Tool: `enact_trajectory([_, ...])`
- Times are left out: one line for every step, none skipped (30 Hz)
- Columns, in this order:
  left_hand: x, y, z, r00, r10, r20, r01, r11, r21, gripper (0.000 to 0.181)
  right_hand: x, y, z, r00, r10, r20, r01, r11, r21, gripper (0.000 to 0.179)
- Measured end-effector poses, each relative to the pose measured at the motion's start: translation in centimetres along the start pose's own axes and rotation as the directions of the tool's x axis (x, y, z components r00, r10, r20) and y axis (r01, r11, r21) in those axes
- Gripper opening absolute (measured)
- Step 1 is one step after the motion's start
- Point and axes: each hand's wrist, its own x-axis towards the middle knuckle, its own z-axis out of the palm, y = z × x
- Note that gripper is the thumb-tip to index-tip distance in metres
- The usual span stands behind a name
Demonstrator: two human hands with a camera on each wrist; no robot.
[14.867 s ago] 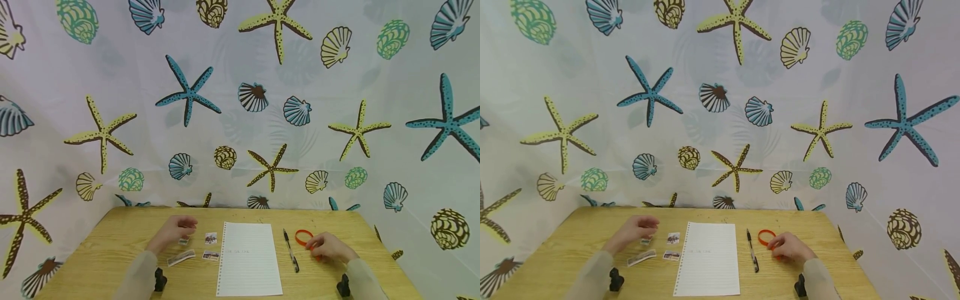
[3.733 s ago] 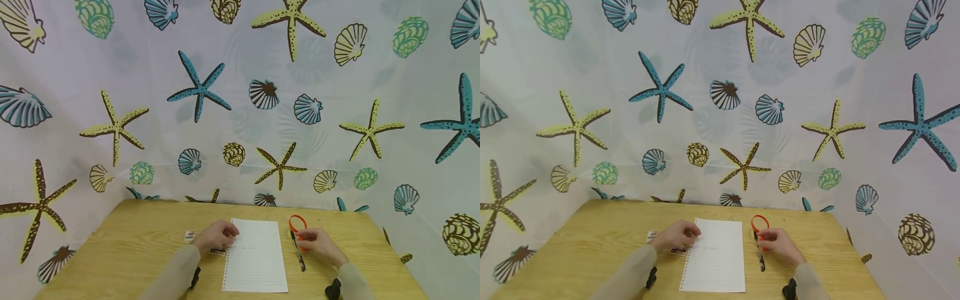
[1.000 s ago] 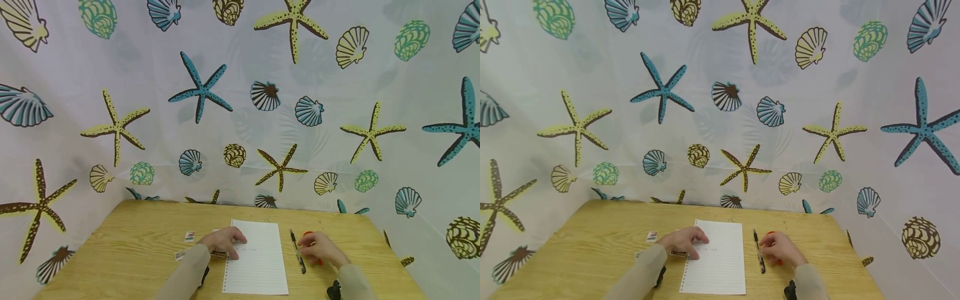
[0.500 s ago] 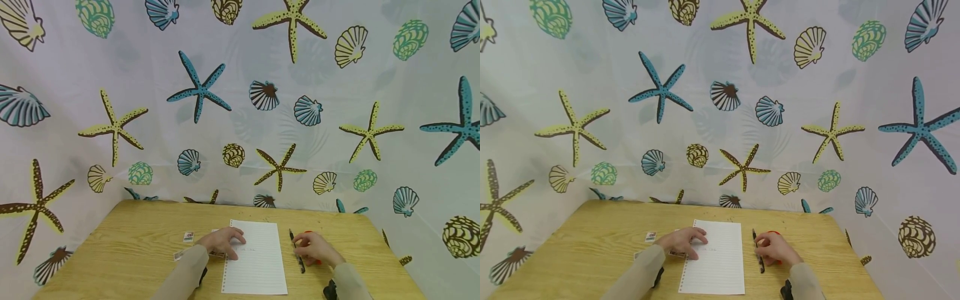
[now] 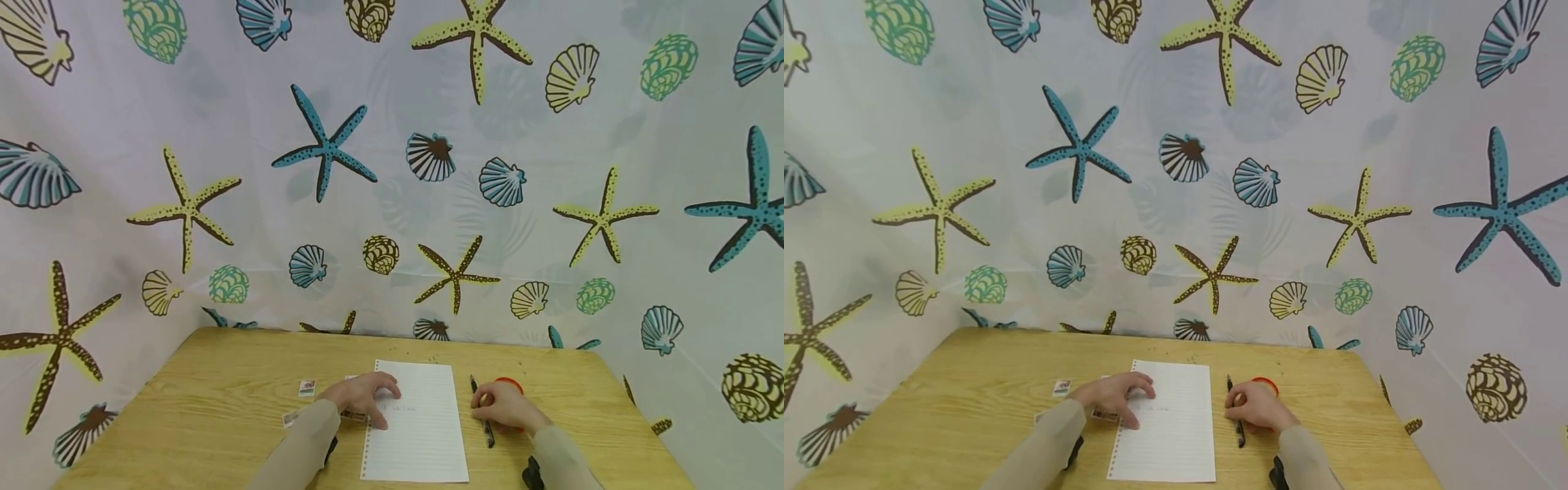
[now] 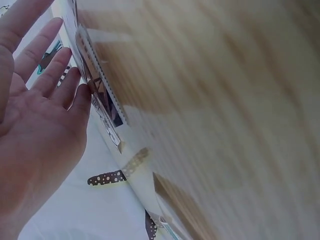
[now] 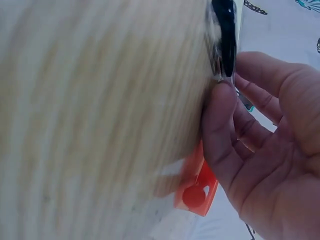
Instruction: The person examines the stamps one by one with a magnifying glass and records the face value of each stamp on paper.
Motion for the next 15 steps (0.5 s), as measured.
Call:
enact_trajectory([0.01, -0.03, 0.00, 1.000, 0.000, 0.000, 0.000, 1.000, 0.002, 0.048, 0.01, -0.18, 0.02, 1.000, 0.006, 0.002, -0.006, 1.000, -0.011, 0.008])
enact_trajectory([0.03, -0.05, -0.01, 1.000, 0.000, 0.002, 0.000, 1.000, 0.002, 0.048, 0.03, -0.38, 0.02, 1.000, 0.010, 0.004, -0.010, 1.000, -0.022, 0.007])
enact_trajectory([0.03, -0.04, -0.01, 1.000, -0.002, 0.003, 0.002, 1.000, -0.001, 0.047, 0.07, -0.48, 0.05, 1.000, 0.016, 0.006, -0.016, 0.999, -0.029, 0.005])
enact_trajectory([0.03, -0.03, 0.00, 1.000, -0.003, 0.002, 0.003, 1.000, 0.002, 0.047, 0.12, -0.54, 0.08, 1.000, 0.028, 0.009, -0.028, 0.999, -0.031, 0.004])
enact_trajectory([0.03, 0.01, 0.02, 1.000, -0.004, 0.002, 0.004, 1.000, -0.001, 0.047, 0.20, -0.59, 0.09, 0.999, 0.043, 0.010, -0.043, 0.999, -0.032, 0.003])
enact_trajectory([0.03, 0.06, 0.03, 1.000, -0.001, 0.003, 0.001, 1.000, -0.007, 0.047, 0.28, -0.61, 0.09, 0.998, 0.056, 0.009, -0.055, 0.998, -0.033, 0.003])
enact_trajectory([0.02, 0.10, 0.03, 1.000, 0.002, 0.003, -0.002, 1.000, -0.013, 0.047, 0.32, -0.63, 0.07, 0.998, 0.068, 0.007, -0.068, 0.997, -0.029, 0.004])
enact_trajectory([0.01, 0.14, 0.04, 1.000, 0.005, 0.006, -0.005, 1.000, -0.020, 0.047, 0.36, -0.63, 0.03, 0.997, 0.079, 0.005, -0.079, 0.997, -0.026, 0.006])
enact_trajectory([0.00, 0.16, 0.07, 1.000, 0.007, 0.007, -0.007, 1.000, -0.025, 0.047, 0.41, -0.61, 0.00, 0.996, 0.091, 0.002, -0.091, 0.996, -0.018, 0.007])
enact_trajectory([0.01, 0.16, 0.10, 1.000, 0.008, 0.009, -0.008, 1.000, -0.027, 0.047, 0.47, -0.58, -0.01, 0.995, 0.101, -0.001, -0.101, 0.995, -0.008, 0.009])
enact_trajectory([0.00, 0.18, 0.13, 1.000, 0.008, 0.012, -0.007, 0.999, -0.034, 0.047, 0.50, -0.55, -0.02, 0.994, 0.111, -0.003, -0.111, 0.994, 0.004, 0.011])
enact_trajectory([-0.01, 0.19, 0.14, 1.000, 0.009, 0.013, -0.008, 1.000, -0.030, 0.047, 0.54, -0.49, -0.02, 0.993, 0.118, -0.003, -0.118, 0.993, 0.015, 0.012])
enact_trajectory([-0.03, 0.21, 0.16, 1.000, 0.008, 0.013, -0.007, 1.000, -0.025, 0.047, 0.59, -0.43, 0.02, 0.992, 0.125, -0.004, -0.125, 0.992, 0.030, 0.015])
enact_trajectory([-0.04, 0.22, 0.18, 1.000, 0.007, 0.014, -0.007, 1.000, -0.024, 0.046, 0.62, -0.40, 0.04, 0.991, 0.131, -0.004, -0.130, 0.990, 0.046, 0.016])
enact_trajectory([-0.04, 0.22, 0.20, 1.000, 0.007, 0.015, -0.007, 1.000, -0.020, 0.046, 0.67, -0.39, 0.07, 0.991, 0.134, -0.003, -0.133, 0.989, 0.066, 0.018])
